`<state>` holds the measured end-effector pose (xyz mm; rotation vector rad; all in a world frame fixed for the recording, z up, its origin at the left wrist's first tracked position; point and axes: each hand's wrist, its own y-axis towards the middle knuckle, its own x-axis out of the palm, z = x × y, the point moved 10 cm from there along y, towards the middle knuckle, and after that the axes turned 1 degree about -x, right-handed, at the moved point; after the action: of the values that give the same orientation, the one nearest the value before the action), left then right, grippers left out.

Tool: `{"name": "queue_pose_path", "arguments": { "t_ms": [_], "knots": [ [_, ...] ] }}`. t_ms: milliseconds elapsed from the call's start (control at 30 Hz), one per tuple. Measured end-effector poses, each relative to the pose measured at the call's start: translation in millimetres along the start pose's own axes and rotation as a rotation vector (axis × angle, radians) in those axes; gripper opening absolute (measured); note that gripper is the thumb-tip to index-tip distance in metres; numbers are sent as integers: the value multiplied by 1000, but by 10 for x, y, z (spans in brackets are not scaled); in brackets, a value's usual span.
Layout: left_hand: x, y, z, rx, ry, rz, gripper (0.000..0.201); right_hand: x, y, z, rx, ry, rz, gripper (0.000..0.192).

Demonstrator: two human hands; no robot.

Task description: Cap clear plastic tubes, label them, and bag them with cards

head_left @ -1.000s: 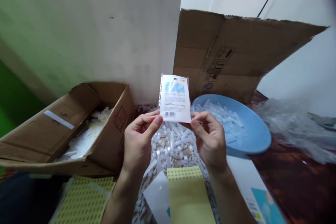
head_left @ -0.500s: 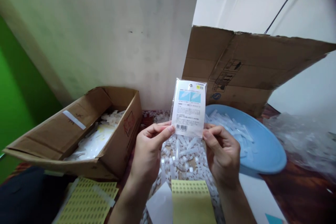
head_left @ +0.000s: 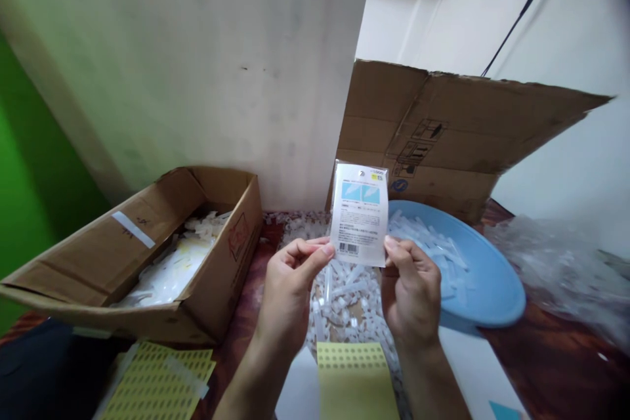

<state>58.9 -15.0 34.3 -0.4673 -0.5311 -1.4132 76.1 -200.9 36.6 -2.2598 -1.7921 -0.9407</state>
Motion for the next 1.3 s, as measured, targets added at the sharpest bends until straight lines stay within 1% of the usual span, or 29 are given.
{"name": "queue_pose_path", "arguments": {
  "t_ms": [100, 167, 200, 300, 367, 467, 600, 667, 733, 800, 900, 933, 1000, 1067, 1133, 1233, 1300],
  "knots": [
    [10, -1, -23, 21, 22, -14, 21, -13, 40, 82, 92, 103, 35, 37],
    [-26, 7, 0, 46, 47, -3, 20, 22, 47, 98, 153, 140, 12, 35],
    [-52, 14, 30, 67, 70, 6, 19, 77, 38, 103, 194, 154, -34, 34],
    [-108, 36, 148, 140, 199, 4, 17, 286, -44, 97, 301, 137, -234, 45],
    [-113, 52, 192, 153, 278, -22, 17, 332, -82, 83, 309, 69, -295, 44],
    [-114, 73, 207, 135, 307, -41, 17, 303, -85, 112, 311, 39, -293, 35],
    [-157, 98, 168, 78, 253, -2, 21, 332, -101, 214, 388, 117, -343, 27],
    [-192, 114, 159, 80, 245, 21, 21, 338, -106, 243, 404, 117, -356, 27],
    [-219, 129, 185, 130, 264, 37, 24, 325, -96, 247, 381, 79, -351, 28],
    [-226, 138, 204, 172, 288, 40, 32, 305, -79, 234, 327, 9, -340, 27],
    [-188, 142, 184, 161, 378, 20, 49, 308, -73, 199, 238, -147, -353, 26],
    [-165, 139, 180, 152, 431, 8, 51, 323, -80, 189, 216, -208, -371, 26],
    [-124, 131, 184, 138, 540, -20, 48, 351, -93, 165, 180, -315, -402, 27],
    [-119, 134, 167, 93, 576, -50, 35, 334, -88, 134, 157, -362, -387, 27],
    [-152, 141, 127, 20, 517, -70, 28, 282, -72, 102, 148, -330, -336, 27],
    [-171, 129, 70, -68, 370, -108, 32, 253, -69, 68, 156, -206, -307, 22],
    [-114, 96, 56, -89, 308, -171, 33, 268, -65, 37, 170, -127, -312, 18]
  ]
}}
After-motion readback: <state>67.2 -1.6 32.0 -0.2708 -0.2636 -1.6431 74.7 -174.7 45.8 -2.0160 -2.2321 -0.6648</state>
